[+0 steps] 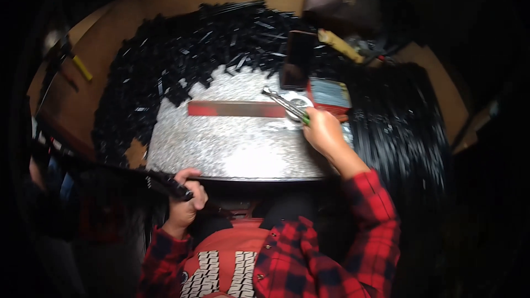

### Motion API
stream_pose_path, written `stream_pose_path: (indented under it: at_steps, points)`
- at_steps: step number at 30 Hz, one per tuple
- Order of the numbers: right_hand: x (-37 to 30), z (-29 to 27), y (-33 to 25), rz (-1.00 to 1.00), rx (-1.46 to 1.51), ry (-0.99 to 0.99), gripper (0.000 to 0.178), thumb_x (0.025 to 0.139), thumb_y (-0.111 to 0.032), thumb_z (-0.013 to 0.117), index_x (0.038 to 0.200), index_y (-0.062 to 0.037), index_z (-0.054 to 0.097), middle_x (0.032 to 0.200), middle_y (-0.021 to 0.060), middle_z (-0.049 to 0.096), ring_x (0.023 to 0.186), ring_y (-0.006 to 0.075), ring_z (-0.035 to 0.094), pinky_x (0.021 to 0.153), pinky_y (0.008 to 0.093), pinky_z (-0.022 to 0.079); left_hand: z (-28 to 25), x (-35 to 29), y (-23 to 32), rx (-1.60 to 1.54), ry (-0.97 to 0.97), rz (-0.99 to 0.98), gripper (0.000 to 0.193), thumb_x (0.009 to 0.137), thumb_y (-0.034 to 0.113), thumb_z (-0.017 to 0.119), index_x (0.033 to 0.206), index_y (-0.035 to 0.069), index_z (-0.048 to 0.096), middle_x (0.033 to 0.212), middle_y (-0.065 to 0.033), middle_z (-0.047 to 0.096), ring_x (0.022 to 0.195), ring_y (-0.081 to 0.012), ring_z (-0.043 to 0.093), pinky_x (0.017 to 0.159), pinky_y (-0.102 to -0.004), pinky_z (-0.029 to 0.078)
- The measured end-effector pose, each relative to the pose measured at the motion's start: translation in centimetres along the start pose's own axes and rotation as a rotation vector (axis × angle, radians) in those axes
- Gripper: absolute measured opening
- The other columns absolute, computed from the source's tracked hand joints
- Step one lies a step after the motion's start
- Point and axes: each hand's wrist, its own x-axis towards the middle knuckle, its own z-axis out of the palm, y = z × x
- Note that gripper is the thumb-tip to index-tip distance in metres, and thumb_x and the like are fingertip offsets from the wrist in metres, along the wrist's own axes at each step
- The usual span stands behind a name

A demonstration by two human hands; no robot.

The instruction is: Assembling black mechanical rod components using pliers and a hammer at a factory workbench.

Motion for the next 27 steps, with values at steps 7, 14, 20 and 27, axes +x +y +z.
stream_pose_path:
  at_steps: [7, 14, 20, 27]
  points:
    - [4.0, 1.6, 0.0, -0.129, -0.219, -0.106, 0.013, 0.07, -0.004, 0.057, 0.08, 0.0001, 0.065, 0.079, 0.0216, 0.065, 0.076, 0.0366, 0.065, 0.068, 0.0446, 0.052, 0.3, -0.3, -0.4, -0.02, 0.03, 0.025, 0.081, 0.066, 0.03, 0.084, 0.123, -0.001, 0.035, 0.053, 0.0025, 0.041, 0.043, -0.0073, 0.04, 0.041, -0.0212, 0.033]
    - [5.7, 2.4, 0.3, -0.085, -0.254, -0.183, 0.019, 0.075, -0.007, 0.052, 0.082, -0.0015, 0.069, 0.089, 0.0196, 0.067, 0.086, 0.0324, 0.066, 0.075, 0.0397, 0.053, 0.8, -0.1, -0.8, 0.052, -0.019, 0.059, 0.082, 0.067, 0.037, 0.082, 0.123, -0.001, 0.034, 0.052, 0.0037, 0.041, 0.042, -0.006, 0.039, 0.041, -0.0205, 0.033]
    - [5.9, 2.8, 0.3, -0.03, -0.196, -0.182, 0.019, 0.075, -0.007, 0.052, 0.081, -0.0013, 0.069, 0.088, 0.0202, 0.067, 0.085, 0.0327, 0.066, 0.074, 0.0406, 0.052, 0.8, -0.1, -0.7, 0.065, -0.007, 0.052, 0.082, 0.068, 0.039, 0.081, 0.122, 0.0, 0.035, 0.053, 0.0035, 0.041, 0.042, -0.0061, 0.039, 0.041, -0.0205, 0.034]
    - [5.6, 3.7, -0.7, -0.172, -0.088, 0.047, 0.013, 0.077, -0.005, 0.05, 0.084, 0.0038, 0.058, 0.081, 0.022, 0.065, 0.08, 0.0353, 0.065, 0.071, 0.0427, 0.051, 0.1, -0.3, -0.7, 0.053, 0.023, 0.059, 0.08, 0.069, 0.037, 0.081, 0.122, 0.0, 0.035, 0.054, 0.0032, 0.041, 0.043, -0.0065, 0.039, 0.042, -0.0208, 0.034]
